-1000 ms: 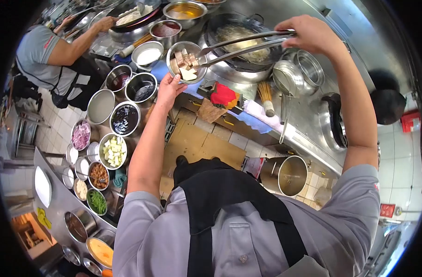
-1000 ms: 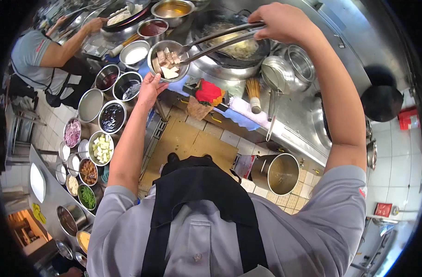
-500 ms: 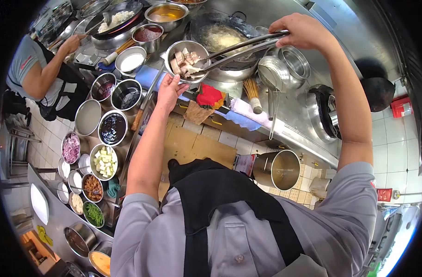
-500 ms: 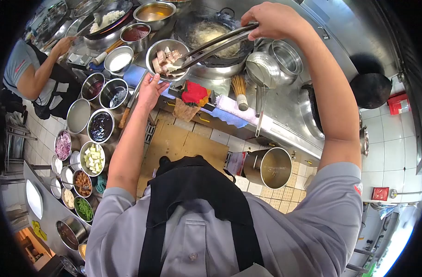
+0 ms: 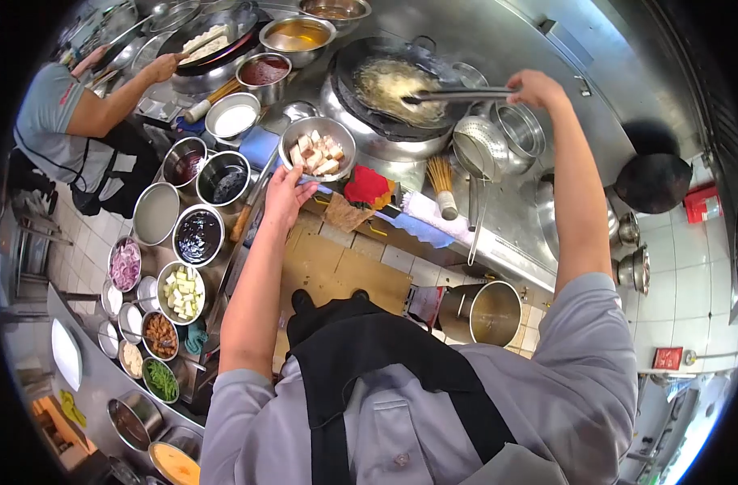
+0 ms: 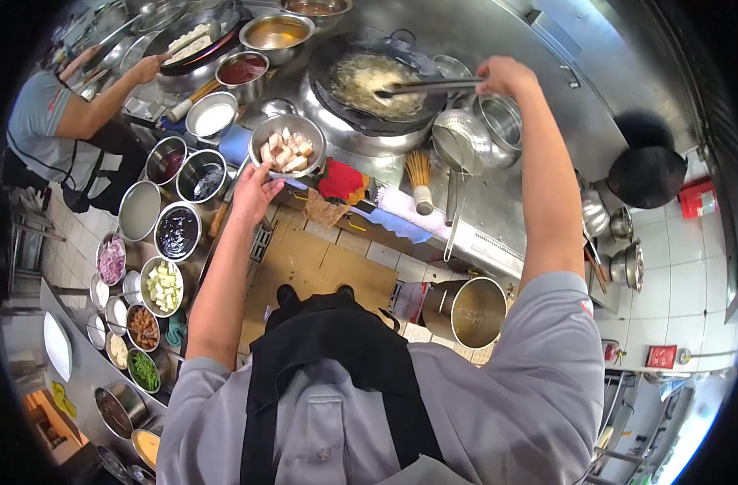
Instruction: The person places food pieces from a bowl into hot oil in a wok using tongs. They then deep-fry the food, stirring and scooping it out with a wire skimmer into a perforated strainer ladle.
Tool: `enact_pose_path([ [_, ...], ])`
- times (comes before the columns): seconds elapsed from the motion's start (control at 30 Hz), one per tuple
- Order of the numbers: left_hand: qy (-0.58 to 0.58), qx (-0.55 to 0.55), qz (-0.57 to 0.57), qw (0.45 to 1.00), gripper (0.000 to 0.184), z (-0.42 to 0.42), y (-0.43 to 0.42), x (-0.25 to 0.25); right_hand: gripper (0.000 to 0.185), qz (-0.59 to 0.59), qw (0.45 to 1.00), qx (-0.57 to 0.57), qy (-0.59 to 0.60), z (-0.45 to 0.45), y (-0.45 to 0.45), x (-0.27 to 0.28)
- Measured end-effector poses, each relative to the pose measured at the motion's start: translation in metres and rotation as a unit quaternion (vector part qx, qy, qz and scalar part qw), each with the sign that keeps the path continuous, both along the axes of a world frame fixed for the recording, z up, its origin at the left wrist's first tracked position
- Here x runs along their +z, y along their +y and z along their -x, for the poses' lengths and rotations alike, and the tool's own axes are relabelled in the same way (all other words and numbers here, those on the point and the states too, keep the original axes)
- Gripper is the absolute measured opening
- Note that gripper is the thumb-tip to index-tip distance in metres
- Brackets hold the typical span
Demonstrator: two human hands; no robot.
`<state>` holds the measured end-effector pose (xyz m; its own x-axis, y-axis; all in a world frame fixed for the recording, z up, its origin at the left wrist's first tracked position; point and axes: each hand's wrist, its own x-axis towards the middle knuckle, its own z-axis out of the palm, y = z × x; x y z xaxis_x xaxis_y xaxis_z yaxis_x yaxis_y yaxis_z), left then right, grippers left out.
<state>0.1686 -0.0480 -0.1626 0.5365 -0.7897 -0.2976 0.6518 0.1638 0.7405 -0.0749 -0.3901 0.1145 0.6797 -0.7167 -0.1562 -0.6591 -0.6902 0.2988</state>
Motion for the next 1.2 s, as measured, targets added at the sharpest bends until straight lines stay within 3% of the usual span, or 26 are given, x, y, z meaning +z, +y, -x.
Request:
enact_pose_path([
  [0.13,0.003,0.000,-0.011,1.000,0.015,-0.001,0.021,0.006,0.039,-0.017,0.995,-0.084,0.042,-0.005,-0.006,-0.033],
  [0.2,0.000,-0.002,-0.010,1.000,0.013,-0.002,0.026,0.009,0.040,0.086,0.982,-0.160,0.042,-0.007,-0.001,-0.042],
  [0.27,0.005,-0.003,-0.007,1.000,0.011,-0.002,0.029,0.013,0.040,0.099,0.981,-0.163,0.032,-0.008,0.002,-0.036],
  [0.33,0.018,0.005,0.023,1.000,0.009,-0.004,0.028,0.007,0.036,0.138,0.982,-0.093,-0.090,-0.003,0.022,-0.014],
  [0.37,0.011,0.010,0.021,1.000,0.009,-0.004,0.026,0.006,0.036,0.136,0.982,-0.093,-0.094,-0.003,0.036,0.000],
  [0.57,-0.032,0.029,0.036,0.998,0.009,-0.004,-0.004,0.017,0.043,0.189,0.962,0.166,-0.106,0.007,0.144,0.062],
  [0.63,-0.070,0.025,0.035,0.997,0.009,-0.002,-0.012,0.036,0.040,0.222,0.935,0.260,-0.097,0.006,0.166,0.069],
  [0.77,-0.142,-0.029,0.067,0.987,0.010,-0.001,-0.022,0.082,0.049,0.245,0.909,0.328,-0.073,-0.008,0.197,0.080],
  [0.87,-0.070,-0.001,0.054,0.996,0.009,0.004,-0.031,0.066,0.047,0.255,0.918,0.299,-0.057,-0.014,0.178,0.046],
  [0.9,-0.054,-0.007,0.076,0.996,0.009,-0.001,-0.034,0.046,0.031,0.250,0.913,0.312,-0.076,-0.015,0.177,0.031],
  [0.93,-0.008,0.006,0.072,0.997,0.011,0.004,-0.033,0.045,0.030,0.257,0.896,0.339,-0.123,-0.013,0.164,0.013],
  [1.0,-0.026,0.000,0.064,0.998,0.013,0.002,-0.030,0.037,0.030,0.217,0.919,0.308,-0.112,-0.011,0.162,0.001],
  [1.1,-0.084,-0.019,0.020,0.996,0.013,-0.001,-0.028,0.045,0.034,0.224,0.910,0.328,-0.122,-0.005,0.160,-0.003],
  [1.2,-0.112,0.005,0.033,0.993,0.012,0.004,-0.018,0.067,0.033,0.200,0.924,0.277,-0.172,0.010,0.174,0.018],
])
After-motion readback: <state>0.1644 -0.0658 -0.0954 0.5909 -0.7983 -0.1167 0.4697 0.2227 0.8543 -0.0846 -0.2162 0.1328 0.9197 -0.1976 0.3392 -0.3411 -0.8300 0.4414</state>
